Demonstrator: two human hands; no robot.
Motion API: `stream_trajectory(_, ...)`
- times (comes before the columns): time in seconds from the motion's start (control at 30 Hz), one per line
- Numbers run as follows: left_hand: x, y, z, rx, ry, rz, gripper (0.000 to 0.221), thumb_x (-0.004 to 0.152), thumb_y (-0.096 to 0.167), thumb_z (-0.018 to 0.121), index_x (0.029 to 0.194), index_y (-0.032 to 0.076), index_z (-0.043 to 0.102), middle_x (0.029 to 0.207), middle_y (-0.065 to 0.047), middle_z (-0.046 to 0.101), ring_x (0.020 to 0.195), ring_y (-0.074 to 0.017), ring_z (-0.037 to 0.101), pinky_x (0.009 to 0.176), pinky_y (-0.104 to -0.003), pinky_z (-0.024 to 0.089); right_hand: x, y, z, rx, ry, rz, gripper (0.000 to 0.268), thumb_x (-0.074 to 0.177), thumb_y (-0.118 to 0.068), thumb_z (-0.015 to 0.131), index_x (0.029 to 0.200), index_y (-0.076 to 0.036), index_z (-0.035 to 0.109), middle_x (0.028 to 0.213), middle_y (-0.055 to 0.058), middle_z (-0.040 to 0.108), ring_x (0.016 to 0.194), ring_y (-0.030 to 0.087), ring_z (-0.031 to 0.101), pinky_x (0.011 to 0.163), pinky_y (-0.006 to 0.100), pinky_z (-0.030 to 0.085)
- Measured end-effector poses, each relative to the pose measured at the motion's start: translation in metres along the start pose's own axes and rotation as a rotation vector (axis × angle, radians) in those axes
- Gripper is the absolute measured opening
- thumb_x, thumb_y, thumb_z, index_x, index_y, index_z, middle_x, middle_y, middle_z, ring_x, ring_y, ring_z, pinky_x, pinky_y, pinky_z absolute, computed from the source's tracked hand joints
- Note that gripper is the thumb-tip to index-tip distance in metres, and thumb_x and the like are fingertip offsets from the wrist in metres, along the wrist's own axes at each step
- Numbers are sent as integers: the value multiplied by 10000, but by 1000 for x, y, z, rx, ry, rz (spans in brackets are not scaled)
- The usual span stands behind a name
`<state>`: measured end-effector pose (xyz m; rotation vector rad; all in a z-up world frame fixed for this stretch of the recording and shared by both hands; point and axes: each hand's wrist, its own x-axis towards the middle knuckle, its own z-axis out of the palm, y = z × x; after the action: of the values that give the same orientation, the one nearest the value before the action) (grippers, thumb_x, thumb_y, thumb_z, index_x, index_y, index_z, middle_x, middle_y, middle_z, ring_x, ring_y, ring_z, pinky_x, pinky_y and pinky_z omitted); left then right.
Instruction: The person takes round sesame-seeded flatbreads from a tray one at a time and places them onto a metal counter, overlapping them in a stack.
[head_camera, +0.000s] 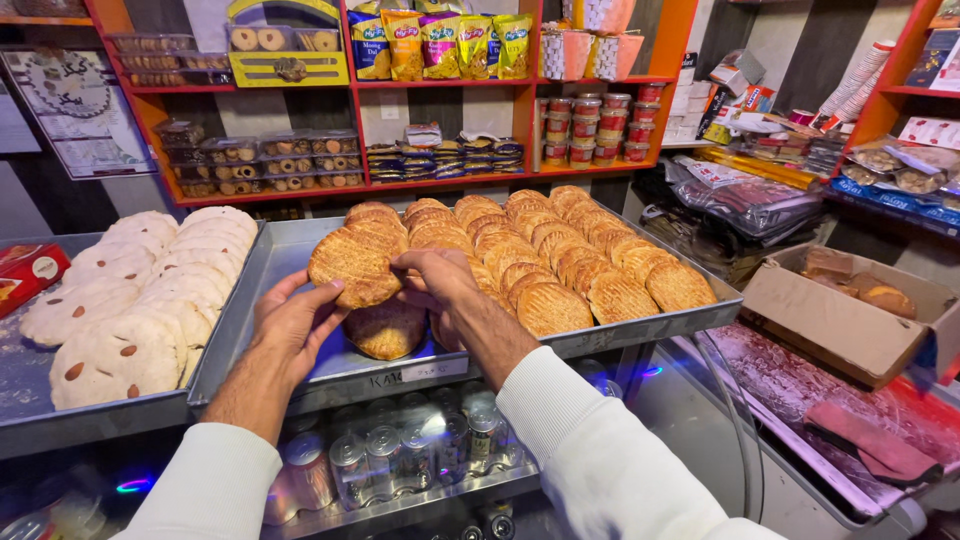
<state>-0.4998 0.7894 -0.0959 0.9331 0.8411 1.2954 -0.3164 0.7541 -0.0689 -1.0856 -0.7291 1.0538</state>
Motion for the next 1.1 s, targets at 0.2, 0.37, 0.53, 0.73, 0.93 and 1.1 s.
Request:
stream_trajectory(0.2, 3, -3, -6, 38, 37, 16, 636, 768, 91, 866, 1345, 148, 605, 1066, -128, 648, 1000, -227, 681, 923, -362, 611, -6, -3, 0, 7, -29, -32, 333, 756, -106, 810, 1057, -4, 710, 925, 101, 633, 875, 245, 724, 721, 388, 662)
stream_trajectory(0.37, 9, -5, -8, 17, 55, 42, 591, 797, 121, 860, 1333, 159, 612, 1099, -132, 653, 1019, -235, 680, 934, -371, 606, -2, 4, -4, 10, -39, -60, 324, 769, -63, 800, 1062, 3, 677, 900, 127, 659, 838, 237, 705, 726, 372, 658)
stream_trajectory(0.53, -18, 11, 5, -18, 44, 57, 643, 779, 85, 856, 1357, 183, 594, 1123, -125, 642, 1050, -275, 685, 962, -429, 601, 5, 16, -4, 77, -56, -39, 380, 781, -66, 802, 1105, 11, 618, 923, 125, 643, 877, 261, 701, 751, 425, 669)
stream_trajectory(0.73, -14, 11, 3, 5, 27, 119, 637, 811, 29, 806, 1396, 158, 589, 1179, -160, 637, 1121, -310, 678, 983, -446, 581, -8, 9, -1, 96, -42, 2, 362, 749, -52, 818, 1056, -20, 629, 874, 96, 671, 819, 239, 732, 716, 405, 685)
stream_trajectory(0.93, -8, 6, -3, 59, -7, 154, 596, 856, 29, 754, 1420, 138, 594, 1280, -148, 660, 1187, -305, 653, 1019, -470, 545, 11, 22, -4, 22, -80, -53, 452, 781, -112, 838, 1174, 8, 650, 946, 79, 691, 885, 190, 724, 743, 367, 669)
stream_trajectory(1.1, -14, 8, -2, -7, 18, 142, 685, 796, 75, 847, 1420, 109, 567, 1294, -136, 670, 1185, -307, 669, 1039, -479, 535, -5, 16, 3, 54, -24, -65, 534, 811, -84, 820, 1270, 25, 569, 973, 72, 655, 847, 159, 703, 700, 313, 660)
